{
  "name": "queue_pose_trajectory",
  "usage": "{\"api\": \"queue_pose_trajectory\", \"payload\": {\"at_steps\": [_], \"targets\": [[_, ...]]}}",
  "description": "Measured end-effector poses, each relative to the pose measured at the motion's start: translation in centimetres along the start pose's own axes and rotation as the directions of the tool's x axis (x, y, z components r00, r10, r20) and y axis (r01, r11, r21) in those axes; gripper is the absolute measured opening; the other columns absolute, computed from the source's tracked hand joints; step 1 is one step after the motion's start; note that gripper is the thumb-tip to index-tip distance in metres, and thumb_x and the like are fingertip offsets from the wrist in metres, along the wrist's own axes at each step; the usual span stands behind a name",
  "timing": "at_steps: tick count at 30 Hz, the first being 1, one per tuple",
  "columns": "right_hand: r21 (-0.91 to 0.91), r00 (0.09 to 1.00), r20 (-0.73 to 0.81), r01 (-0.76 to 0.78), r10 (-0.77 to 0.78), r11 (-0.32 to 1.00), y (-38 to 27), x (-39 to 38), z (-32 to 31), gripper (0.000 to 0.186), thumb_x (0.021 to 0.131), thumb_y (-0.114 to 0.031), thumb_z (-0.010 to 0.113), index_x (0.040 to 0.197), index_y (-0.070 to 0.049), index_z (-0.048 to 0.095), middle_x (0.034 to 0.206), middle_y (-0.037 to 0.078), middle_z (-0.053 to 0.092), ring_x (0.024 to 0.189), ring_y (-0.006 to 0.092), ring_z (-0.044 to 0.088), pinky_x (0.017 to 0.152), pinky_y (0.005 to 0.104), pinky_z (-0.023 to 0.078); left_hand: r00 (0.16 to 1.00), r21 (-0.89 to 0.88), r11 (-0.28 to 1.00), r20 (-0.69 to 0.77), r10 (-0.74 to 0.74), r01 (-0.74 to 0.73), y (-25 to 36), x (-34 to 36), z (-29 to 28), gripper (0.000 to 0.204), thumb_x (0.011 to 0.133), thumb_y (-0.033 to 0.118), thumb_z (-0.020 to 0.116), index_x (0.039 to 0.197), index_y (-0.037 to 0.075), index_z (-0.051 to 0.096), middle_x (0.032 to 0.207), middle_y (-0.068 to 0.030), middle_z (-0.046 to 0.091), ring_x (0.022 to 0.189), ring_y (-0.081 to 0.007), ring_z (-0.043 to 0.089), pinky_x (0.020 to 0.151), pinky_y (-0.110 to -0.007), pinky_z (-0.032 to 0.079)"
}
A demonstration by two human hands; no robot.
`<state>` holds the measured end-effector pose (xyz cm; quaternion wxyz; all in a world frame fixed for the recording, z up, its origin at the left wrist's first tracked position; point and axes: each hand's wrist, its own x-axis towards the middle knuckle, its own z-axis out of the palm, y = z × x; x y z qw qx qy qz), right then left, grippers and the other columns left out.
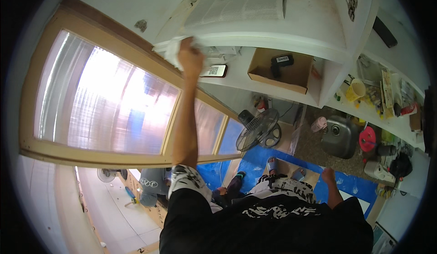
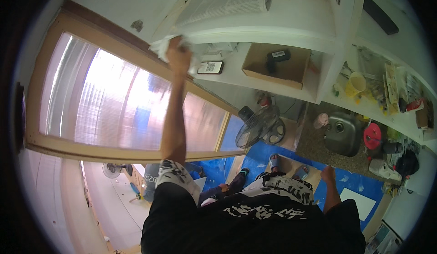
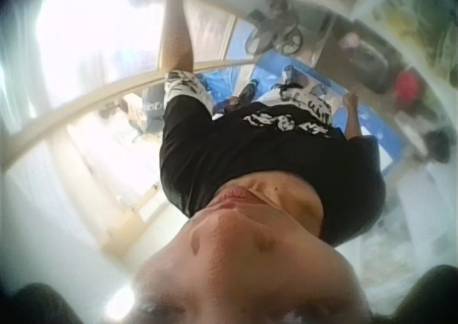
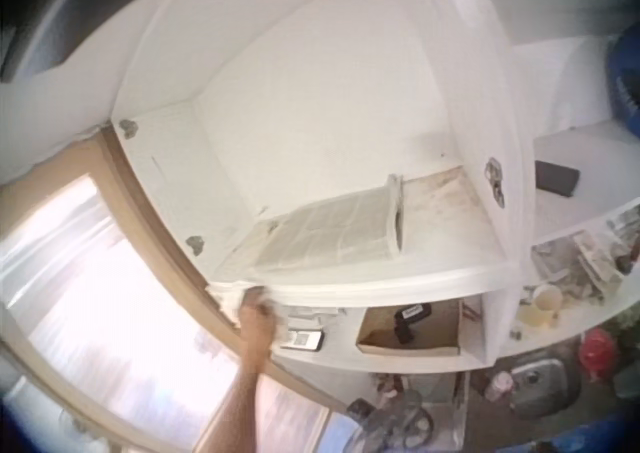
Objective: The person wipes the interior surfaces and edges of white cabinet shelves with a cloth, then cleans the rim of a bucket and wipes a metal bracket.
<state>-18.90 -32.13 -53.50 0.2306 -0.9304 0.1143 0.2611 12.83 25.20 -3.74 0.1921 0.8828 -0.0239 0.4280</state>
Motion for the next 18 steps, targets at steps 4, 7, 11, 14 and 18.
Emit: {"api": "queue_pose_trajectory", "payload": {"at_steps": [4, 7, 11, 14, 18], "targets": [[-0.060, 0.993, -0.070, 0.087, -0.091, 0.994, 0.6, 2.9, -0.3, 0.010, 0.072, -0.009, 0.064, 0.075, 0.000, 0.068, 0.080, 0.023, 0.067, 0.078, 0.0384, 0.067, 0.069, 0.0478, 0.052, 0.993, -0.109, 0.987, -0.023, 0.118, -0.120, 16.4, -3.8, 4.9, 0.038, 0.068, -0.008, 0.058, 0.105, -0.004, 0.063, 0.106, -0.0222, 0.064, 0.093, -0.0395, 0.063, 0.081, -0.045, 0.051], [0.080, 0.981, -0.133, 0.150, -0.138, 0.985, -0.2, 4.2, -1.7, 0.009, 0.073, -0.008, 0.062, 0.072, -0.001, 0.068, 0.075, 0.024, 0.065, 0.074, 0.0382, 0.067, 0.067, 0.0466, 0.051, 0.983, -0.216, 0.967, 0.101, 0.156, -0.132, 24.8, -6.1, 4.9, 0.044, 0.068, -0.010, 0.058, 0.111, -0.005, 0.059, 0.119, -0.0231, 0.057, 0.099, -0.0403, 0.060, 0.088, -0.047, 0.049], [0.138, 0.980, -0.149, 0.155, -0.134, 0.978, -2.8, 3.8, -5.3, 0.009, 0.073, -0.008, 0.061, 0.070, -0.001, 0.067, 0.071, 0.023, 0.064, 0.071, 0.0379, 0.066, 0.064, 0.0449, 0.051, 0.974, -0.018, 0.975, 0.041, 0.221, -0.220, 17.1, -5.2, 5.9, 0.043, 0.070, -0.010, 0.055, 0.111, -0.004, 0.060, 0.109, -0.0238, 0.062, 0.100, -0.0409, 0.060, 0.089, -0.044, 0.049], [0.161, 0.963, -0.228, 0.184, -0.145, 0.970, 0.2, 4.4, -5.2, 0.009, 0.073, -0.008, 0.062, 0.069, -0.001, 0.067, 0.071, 0.022, 0.064, 0.069, 0.0370, 0.066, 0.063, 0.0442, 0.050, 0.996, 0.097, 0.993, 0.071, 0.058, -0.065, 9.1, -2.4, 2.8, 0.047, 0.071, -0.011, 0.052, 0.117, -0.004, 0.060, 0.114, -0.0226, 0.063, 0.100, -0.0390, 0.062, 0.089, -0.043, 0.050], [0.118, 0.950, -0.251, 0.221, -0.187, 0.968, 5.2, 2.7, -2.1, 0.011, 0.073, -0.009, 0.062, 0.071, 0.000, 0.067, 0.074, 0.023, 0.065, 0.072, 0.0390, 0.066, 0.065, 0.0464, 0.051, 1.000, 0.112, 0.994, 0.014, 0.010, -0.011, 7.6, -1.9, 0.5, 0.045, 0.069, -0.014, 0.052, 0.110, 0.000, 0.066, 0.114, -0.0202, 0.064, 0.102, -0.0364, 0.064, 0.088, -0.042, 0.051]]}}
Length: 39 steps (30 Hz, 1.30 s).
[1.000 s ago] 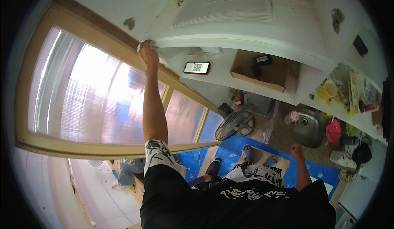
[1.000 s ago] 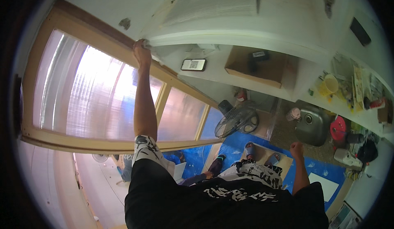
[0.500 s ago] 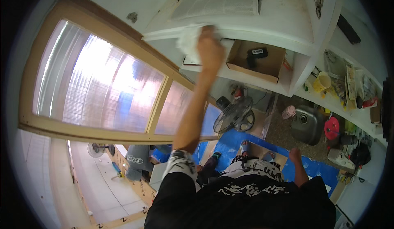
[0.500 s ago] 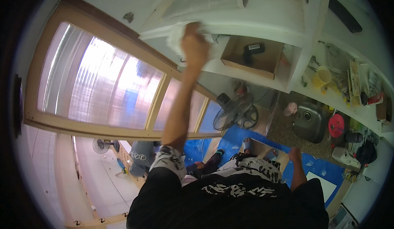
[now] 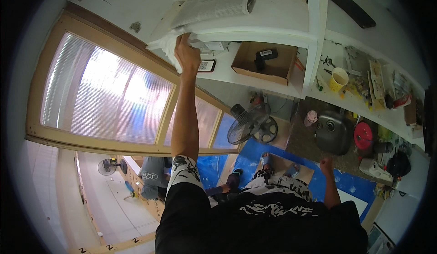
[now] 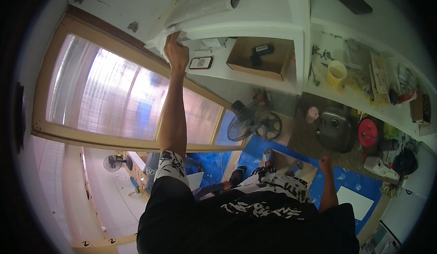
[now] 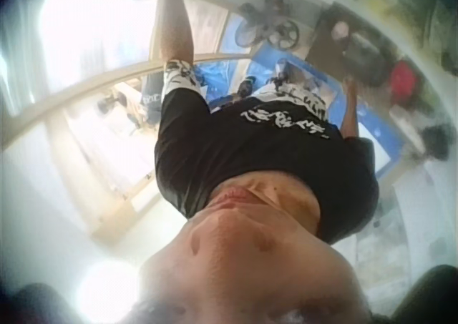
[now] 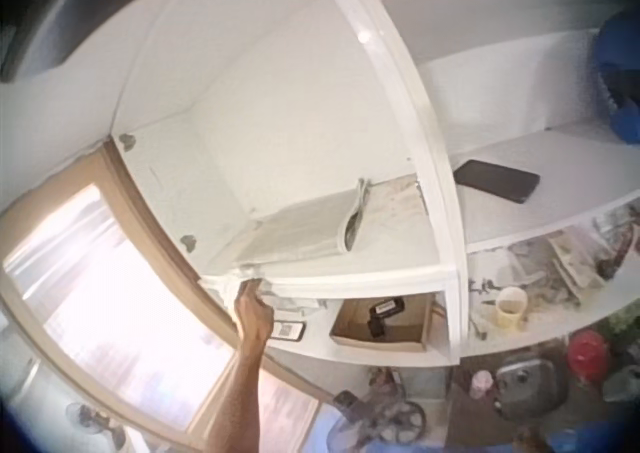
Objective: The person wipes the interior surfaces and edges of white cabinet shelves with a cloth, then cleans the rim of a bucket and wipes a metal bracket.
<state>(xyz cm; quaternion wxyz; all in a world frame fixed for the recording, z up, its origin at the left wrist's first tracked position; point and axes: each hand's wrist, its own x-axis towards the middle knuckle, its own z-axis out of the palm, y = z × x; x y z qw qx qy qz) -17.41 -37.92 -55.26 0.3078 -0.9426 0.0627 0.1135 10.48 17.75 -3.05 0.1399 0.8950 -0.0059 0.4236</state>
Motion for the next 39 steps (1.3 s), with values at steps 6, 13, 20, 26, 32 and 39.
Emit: {"api": "queue_pose_trajectory", "payload": {"at_steps": [6, 13, 20, 26, 32, 39], "targets": [[-0.175, 0.957, 0.221, -0.152, 0.189, 0.973, 7.8, -3.9, 3.1, 0.017, 0.077, -0.015, 0.062, 0.077, 0.002, 0.066, 0.080, 0.024, 0.066, 0.080, 0.0417, 0.066, 0.070, 0.0492, 0.052, 0.972, -0.152, 0.964, 0.056, 0.228, -0.218, 19.4, -4.7, 3.5, 0.050, 0.065, -0.009, 0.059, 0.113, 0.006, 0.064, 0.117, -0.0148, 0.062, 0.104, -0.0355, 0.061, 0.090, -0.043, 0.050], [0.073, 0.992, 0.063, -0.113, 0.108, 0.991, 1.8, -0.1, -0.9, 0.015, 0.078, -0.013, 0.061, 0.078, 0.000, 0.067, 0.081, 0.023, 0.067, 0.080, 0.0385, 0.067, 0.070, 0.0466, 0.053, 0.958, 0.158, 0.946, 0.002, 0.287, -0.284, 9.6, -2.8, 3.2, 0.051, 0.067, -0.006, 0.062, 0.116, 0.006, 0.061, 0.119, -0.0143, 0.061, 0.101, -0.0325, 0.060, 0.087, -0.041, 0.050], [-0.078, 0.982, -0.013, -0.187, 0.187, 0.979, 2.8, -3.2, -2.7, 0.012, 0.077, -0.013, 0.062, 0.078, -0.003, 0.068, 0.080, 0.019, 0.068, 0.075, 0.0359, 0.067, 0.067, 0.0437, 0.052, 0.996, 0.045, 0.998, 0.073, 0.049, -0.052, 6.1, -2.7, 0.7, 0.049, 0.069, -0.012, 0.055, 0.115, 0.003, 0.063, 0.118, -0.0159, 0.063, 0.107, -0.0352, 0.061, 0.090, -0.042, 0.050], [-0.210, 0.937, 0.291, -0.137, 0.195, 0.968, 9.0, -4.0, 1.6, 0.014, 0.080, -0.013, 0.059, 0.076, -0.002, 0.068, 0.083, 0.020, 0.068, 0.080, 0.0389, 0.067, 0.070, 0.0491, 0.052, 0.955, 0.051, 0.956, 0.089, 0.284, -0.289, 16.0, -3.2, 3.1, 0.052, 0.066, -0.010, 0.057, 0.115, 0.006, 0.063, 0.121, -0.0111, 0.061, 0.100, -0.0330, 0.062, 0.086, -0.041, 0.051], [0.034, 0.993, -0.041, -0.110, 0.111, 0.993, 1.7, 0.3, 0.6, 0.010, 0.076, -0.011, 0.061, 0.074, -0.003, 0.068, 0.078, 0.020, 0.067, 0.077, 0.0393, 0.066, 0.067, 0.0478, 0.051, 0.988, 0.190, 0.972, 0.092, 0.122, -0.138, 4.3, -1.3, 0.3, 0.053, 0.066, -0.010, 0.058, 0.117, 0.006, 0.063, 0.122, -0.0120, 0.061, 0.100, -0.0311, 0.064, 0.085, -0.043, 0.049], [-0.066, 0.996, 0.089, -0.020, 0.026, 0.998, 2.4, 0.0, 0.0, 0.009, 0.074, -0.007, 0.060, 0.073, 0.000, 0.066, 0.070, 0.021, 0.063, 0.069, 0.0355, 0.066, 0.062, 0.0435, 0.050, 0.970, 0.020, 0.974, 0.096, 0.225, -0.228, 16.8, -3.8, 3.4, 0.057, 0.064, -0.009, 0.059, 0.118, 0.009, 0.062, 0.123, -0.0068, 0.061, 0.102, -0.0256, 0.062, 0.083, -0.039, 0.044]]}}
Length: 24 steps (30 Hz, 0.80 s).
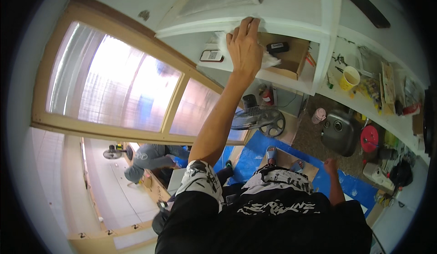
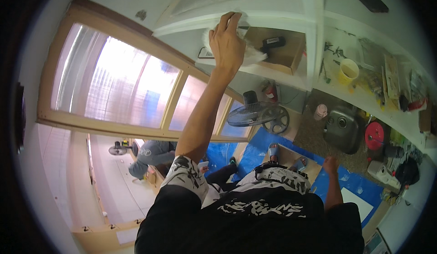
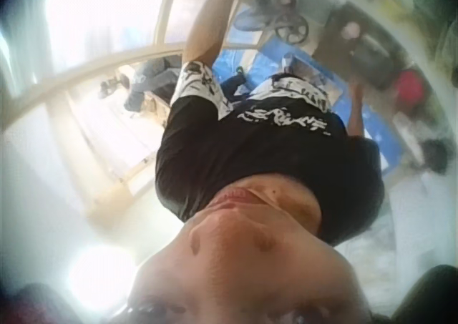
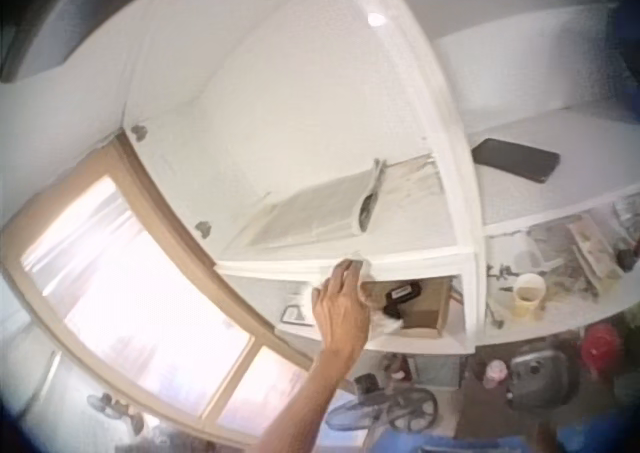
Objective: The person wipes the interior surfaces and edges of white cabinet shelves with a cloth, then cleans the rim of a bucket and wipes a metal bracket.
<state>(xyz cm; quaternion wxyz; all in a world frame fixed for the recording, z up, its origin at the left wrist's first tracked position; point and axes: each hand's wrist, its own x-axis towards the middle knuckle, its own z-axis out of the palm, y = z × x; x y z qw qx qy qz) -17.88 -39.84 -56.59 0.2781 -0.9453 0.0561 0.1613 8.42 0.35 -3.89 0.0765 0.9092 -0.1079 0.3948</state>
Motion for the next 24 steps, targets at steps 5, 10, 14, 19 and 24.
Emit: {"api": "queue_pose_trajectory", "payload": {"at_steps": [5, 10, 14, 19, 24], "targets": [[0.091, 1.000, -0.029, -0.008, 0.011, 0.996, -2.9, 0.7, -0.1, 0.009, 0.074, -0.007, 0.061, 0.077, -0.001, 0.067, 0.075, 0.021, 0.065, 0.073, 0.0358, 0.066, 0.064, 0.0428, 0.051, 0.990, 0.196, 0.972, -0.091, -0.111, 0.127, -11.7, -0.4, -0.4, 0.055, 0.067, -0.009, 0.060, 0.119, 0.009, 0.061, 0.123, -0.0088, 0.061, 0.102, -0.0274, 0.063, 0.083, -0.041, 0.044], [0.056, 0.993, 0.016, -0.114, 0.114, 0.992, -4.2, -2.2, -1.9, 0.011, 0.075, -0.009, 0.062, 0.081, -0.004, 0.069, 0.085, 0.021, 0.068, 0.083, 0.0386, 0.067, 0.069, 0.0455, 0.052, 0.989, 0.140, 0.980, -0.052, -0.135, 0.141, -11.5, -0.9, -1.6, 0.054, 0.065, -0.014, 0.054, 0.115, 0.007, 0.064, 0.119, -0.0122, 0.063, 0.097, -0.0347, 0.065, 0.080, -0.043, 0.052], [-0.100, 0.963, 0.155, -0.209, 0.223, 0.973, -1.9, -3.6, -0.6, 0.012, 0.076, -0.011, 0.062, 0.082, -0.005, 0.069, 0.088, 0.021, 0.068, 0.085, 0.0387, 0.067, 0.071, 0.0466, 0.052, 0.998, 0.055, 0.998, -0.053, -0.017, 0.020, -1.8, -0.9, 0.9, 0.057, 0.063, -0.011, 0.057, 0.116, 0.008, 0.062, 0.123, -0.0049, 0.060, 0.087, -0.0280, 0.063, 0.079, -0.039, 0.041], [-0.070, 0.976, 0.141, -0.157, 0.165, 0.985, -3.5, -1.4, -0.6, 0.016, 0.080, -0.015, 0.059, 0.085, -0.007, 0.071, 0.090, 0.019, 0.070, 0.086, 0.0383, 0.067, 0.074, 0.0470, 0.053, 0.993, 0.175, 0.979, -0.072, -0.094, 0.105, -9.4, -0.4, 0.6, 0.050, 0.069, -0.005, 0.062, 0.117, 0.010, 0.062, 0.120, -0.0104, 0.063, 0.088, -0.0336, 0.067, 0.076, -0.042, 0.053], [0.048, 0.988, 0.010, -0.155, 0.155, 0.987, -5.8, -0.9, -2.0, 0.016, 0.079, -0.017, 0.059, 0.085, -0.008, 0.071, 0.088, 0.019, 0.069, 0.085, 0.0394, 0.066, 0.074, 0.0481, 0.053, 0.975, 0.095, 0.971, -0.067, -0.213, 0.218, -14.2, -0.9, -1.7, 0.052, 0.069, -0.012, 0.055, 0.117, 0.008, 0.063, 0.118, -0.0131, 0.063, 0.096, -0.0315, 0.066, 0.081, -0.042, 0.052]]}}
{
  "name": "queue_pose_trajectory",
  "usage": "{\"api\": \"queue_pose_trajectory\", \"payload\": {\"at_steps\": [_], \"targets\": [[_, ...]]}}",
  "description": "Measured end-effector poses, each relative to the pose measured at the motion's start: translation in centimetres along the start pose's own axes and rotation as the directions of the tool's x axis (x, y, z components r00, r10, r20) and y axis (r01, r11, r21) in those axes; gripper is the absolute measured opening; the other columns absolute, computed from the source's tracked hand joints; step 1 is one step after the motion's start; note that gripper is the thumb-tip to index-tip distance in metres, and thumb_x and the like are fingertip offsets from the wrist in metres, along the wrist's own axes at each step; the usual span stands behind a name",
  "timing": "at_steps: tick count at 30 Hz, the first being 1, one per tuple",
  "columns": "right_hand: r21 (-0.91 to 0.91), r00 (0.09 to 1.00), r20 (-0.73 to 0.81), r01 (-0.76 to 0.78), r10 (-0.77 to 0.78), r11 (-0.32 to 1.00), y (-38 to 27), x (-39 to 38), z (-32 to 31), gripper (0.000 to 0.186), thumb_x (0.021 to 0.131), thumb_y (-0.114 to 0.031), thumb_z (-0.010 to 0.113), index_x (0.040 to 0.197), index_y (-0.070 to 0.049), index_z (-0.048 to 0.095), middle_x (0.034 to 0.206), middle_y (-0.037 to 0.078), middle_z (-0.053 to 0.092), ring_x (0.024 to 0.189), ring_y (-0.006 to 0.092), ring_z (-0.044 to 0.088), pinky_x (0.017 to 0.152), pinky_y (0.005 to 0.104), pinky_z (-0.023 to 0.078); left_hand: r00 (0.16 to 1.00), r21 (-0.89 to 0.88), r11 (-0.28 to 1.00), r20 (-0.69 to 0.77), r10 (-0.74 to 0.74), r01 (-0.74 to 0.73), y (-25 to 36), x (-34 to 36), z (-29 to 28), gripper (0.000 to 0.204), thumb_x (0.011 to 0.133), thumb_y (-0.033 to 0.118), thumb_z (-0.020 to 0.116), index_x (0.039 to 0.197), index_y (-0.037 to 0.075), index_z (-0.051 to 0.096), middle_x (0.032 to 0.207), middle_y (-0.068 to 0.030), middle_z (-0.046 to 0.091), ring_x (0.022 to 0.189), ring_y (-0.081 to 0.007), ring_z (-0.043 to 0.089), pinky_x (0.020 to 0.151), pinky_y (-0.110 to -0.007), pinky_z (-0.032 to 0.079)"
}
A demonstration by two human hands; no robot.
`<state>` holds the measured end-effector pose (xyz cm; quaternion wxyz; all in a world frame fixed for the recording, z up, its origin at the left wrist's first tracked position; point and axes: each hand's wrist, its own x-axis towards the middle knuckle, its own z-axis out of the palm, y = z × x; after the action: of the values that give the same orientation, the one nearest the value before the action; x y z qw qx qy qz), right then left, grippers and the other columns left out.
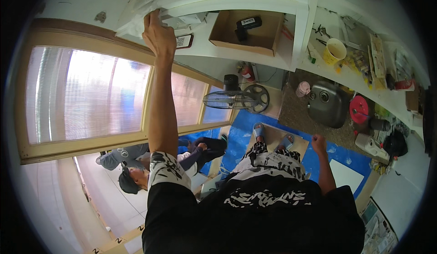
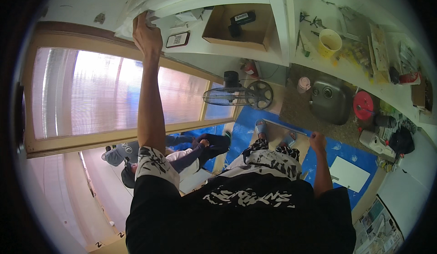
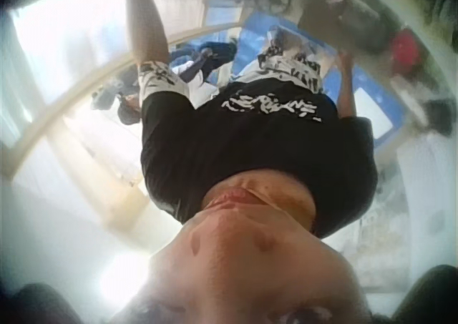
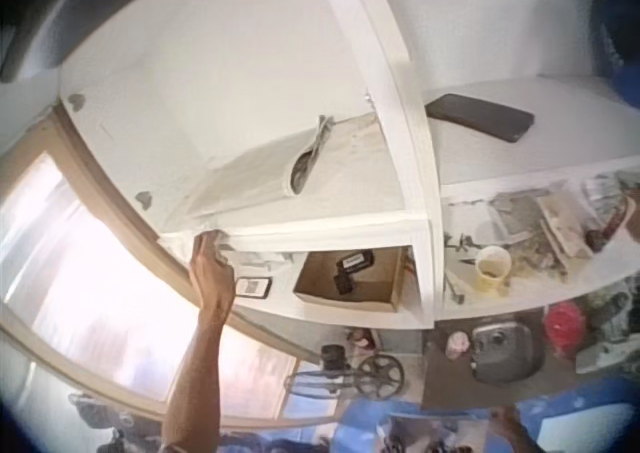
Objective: The person wipes the interior surfaces and edges of white cabinet shelves with a cloth, then cleans the rim of a bucket and wipes a metal bracket.
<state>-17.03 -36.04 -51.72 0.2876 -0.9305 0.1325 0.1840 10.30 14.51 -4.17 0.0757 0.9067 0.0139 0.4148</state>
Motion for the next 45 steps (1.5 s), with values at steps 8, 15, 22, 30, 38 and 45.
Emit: {"api": "queue_pose_trajectory", "payload": {"at_steps": [8, 15, 22, 30, 38, 45], "targets": [[-0.084, 0.980, 0.188, 0.079, -0.062, 0.993, 2.2, 0.7, 2.0, 0.013, 0.075, -0.016, 0.065, 0.082, -0.006, 0.071, 0.086, 0.019, 0.069, 0.083, 0.0378, 0.067, 0.071, 0.0476, 0.053, 0.992, 0.096, 0.987, 0.002, 0.129, -0.129, 7.1, -0.7, 2.1, 0.049, 0.070, -0.003, 0.062, 0.117, 0.010, 0.062, 0.116, -0.0134, 0.065, 0.096, -0.0349, 0.065, 0.080, -0.043, 0.054], [0.013, 0.991, -0.006, 0.134, -0.134, 0.991, -0.8, 2.2, 0.6, 0.012, 0.074, -0.016, 0.066, 0.079, -0.006, 0.071, 0.080, 0.017, 0.069, 0.079, 0.0345, 0.068, 0.070, 0.0460, 0.053, 0.999, 0.032, 0.999, -0.045, 0.022, -0.020, -1.9, 0.3, 0.2, 0.046, 0.066, -0.009, 0.061, 0.110, 0.004, 0.065, 0.116, -0.0129, 0.064, 0.094, -0.0354, 0.066, 0.082, -0.043, 0.053], [-0.142, 0.985, 0.169, 0.046, -0.022, 0.989, -0.6, 0.7, -0.6, 0.012, 0.076, -0.014, 0.061, 0.078, -0.005, 0.069, 0.079, 0.019, 0.068, 0.077, 0.0356, 0.068, 0.068, 0.0444, 0.052, 0.984, -0.009, 0.985, -0.050, 0.172, -0.173, 11.1, -2.6, 1.4, 0.055, 0.064, -0.005, 0.061, 0.118, 0.010, 0.061, 0.120, -0.0056, 0.061, 0.095, -0.0264, 0.063, 0.078, -0.040, 0.046], [0.002, 0.975, 0.029, 0.219, -0.219, 0.976, -0.7, 3.1, -0.4, 0.015, 0.076, -0.018, 0.062, 0.073, -0.005, 0.068, 0.078, 0.019, 0.067, 0.078, 0.0374, 0.067, 0.067, 0.0454, 0.052, 0.989, 0.048, 0.994, -0.116, -0.091, 0.097, -3.2, 0.8, 0.0, 0.047, 0.069, -0.006, 0.058, 0.114, 0.009, 0.062, 0.119, -0.0105, 0.063, 0.088, -0.0352, 0.067, 0.080, -0.045, 0.054], [-0.219, 0.956, 0.286, 0.128, -0.061, 0.967, 2.3, 3.7, -0.3, 0.016, 0.077, -0.019, 0.062, 0.076, -0.004, 0.067, 0.080, 0.022, 0.066, 0.078, 0.0389, 0.066, 0.067, 0.0486, 0.049, 0.984, -0.064, 0.986, -0.106, 0.145, -0.152, 9.9, -2.4, 2.2, 0.048, 0.071, 0.004, 0.061, 0.119, 0.009, 0.059, 0.121, -0.0102, 0.059, 0.095, -0.0275, 0.064, 0.080, -0.042, 0.048], [0.039, 0.987, 0.044, 0.153, -0.155, 0.987, -5.8, 2.9, -4.0, 0.018, 0.077, -0.017, 0.063, 0.077, 0.000, 0.069, 0.070, 0.021, 0.065, 0.067, 0.0353, 0.065, 0.064, 0.0435, 0.051, 0.995, 0.166, 0.984, -0.089, -0.051, 0.065, -5.4, 0.4, 0.6, 0.043, 0.074, 0.000, 0.058, 0.116, 0.007, 0.059, 0.120, -0.0105, 0.061, 0.088, -0.0278, 0.067, 0.073, -0.043, 0.049]]}}
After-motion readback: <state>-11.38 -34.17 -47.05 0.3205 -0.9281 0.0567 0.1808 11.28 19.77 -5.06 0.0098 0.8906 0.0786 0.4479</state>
